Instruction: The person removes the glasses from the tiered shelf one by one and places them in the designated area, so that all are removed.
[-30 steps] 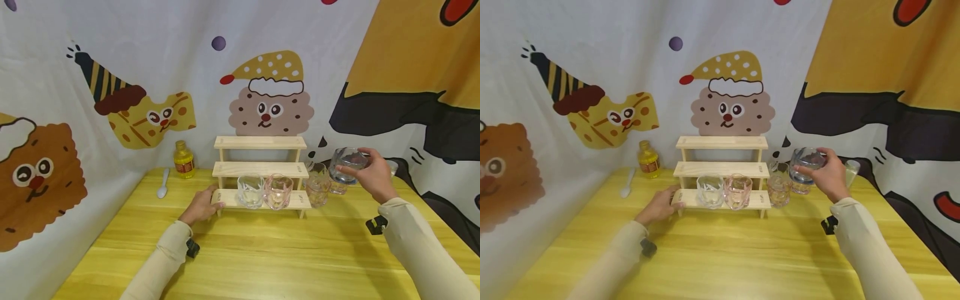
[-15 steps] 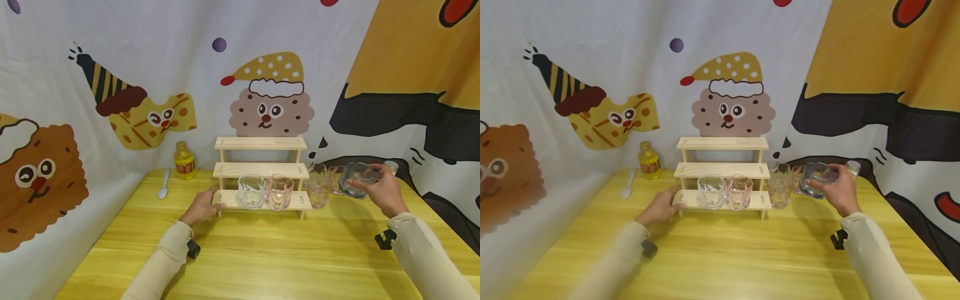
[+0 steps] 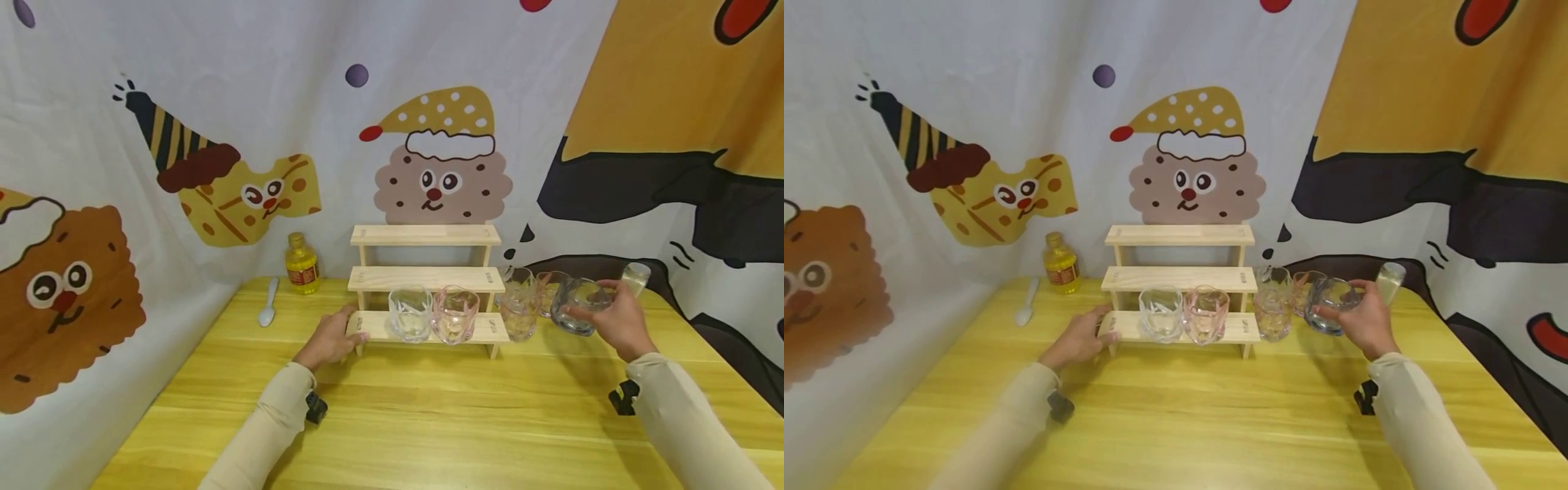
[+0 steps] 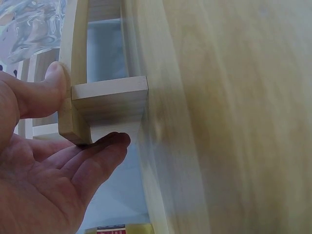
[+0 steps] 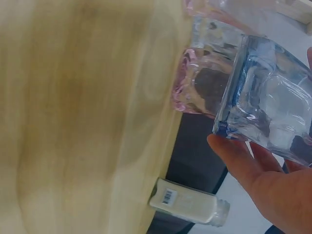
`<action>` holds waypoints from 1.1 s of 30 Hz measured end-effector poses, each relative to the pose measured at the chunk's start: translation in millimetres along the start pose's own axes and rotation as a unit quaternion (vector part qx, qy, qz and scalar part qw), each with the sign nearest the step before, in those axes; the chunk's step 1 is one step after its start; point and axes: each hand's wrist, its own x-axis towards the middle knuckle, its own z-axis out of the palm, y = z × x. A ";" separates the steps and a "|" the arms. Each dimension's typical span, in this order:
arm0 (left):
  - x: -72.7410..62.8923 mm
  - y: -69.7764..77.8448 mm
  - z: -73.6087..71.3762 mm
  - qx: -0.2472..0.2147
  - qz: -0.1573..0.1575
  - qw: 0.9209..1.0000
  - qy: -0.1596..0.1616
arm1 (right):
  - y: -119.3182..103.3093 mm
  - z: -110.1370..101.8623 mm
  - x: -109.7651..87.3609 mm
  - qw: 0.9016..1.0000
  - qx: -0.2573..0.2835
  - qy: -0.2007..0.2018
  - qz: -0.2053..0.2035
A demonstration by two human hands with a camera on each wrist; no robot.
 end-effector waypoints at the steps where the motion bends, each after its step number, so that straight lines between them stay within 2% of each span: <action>1: -0.1 -0.2 0.3 0.000 -0.001 1.000 0.000 | 1.3 0.8 0.4 1.000 0.000 -0.001 -0.001; 16: -0.7 -1.3 1.2 -0.007 -0.011 1.000 -0.001 | 16.3 17.0 4.2 1.000 0.006 -0.010 0.002; 26: 0.7 -1.0 2.6 -0.006 -0.008 1.000 -0.002 | 14.9 25.2 6.4 1.000 -0.002 -0.007 0.021; 33: -0.1 -1.0 1.7 -0.004 -0.009 1.000 0.000 | 18.1 29.0 7.4 0.999 -0.002 -0.023 0.022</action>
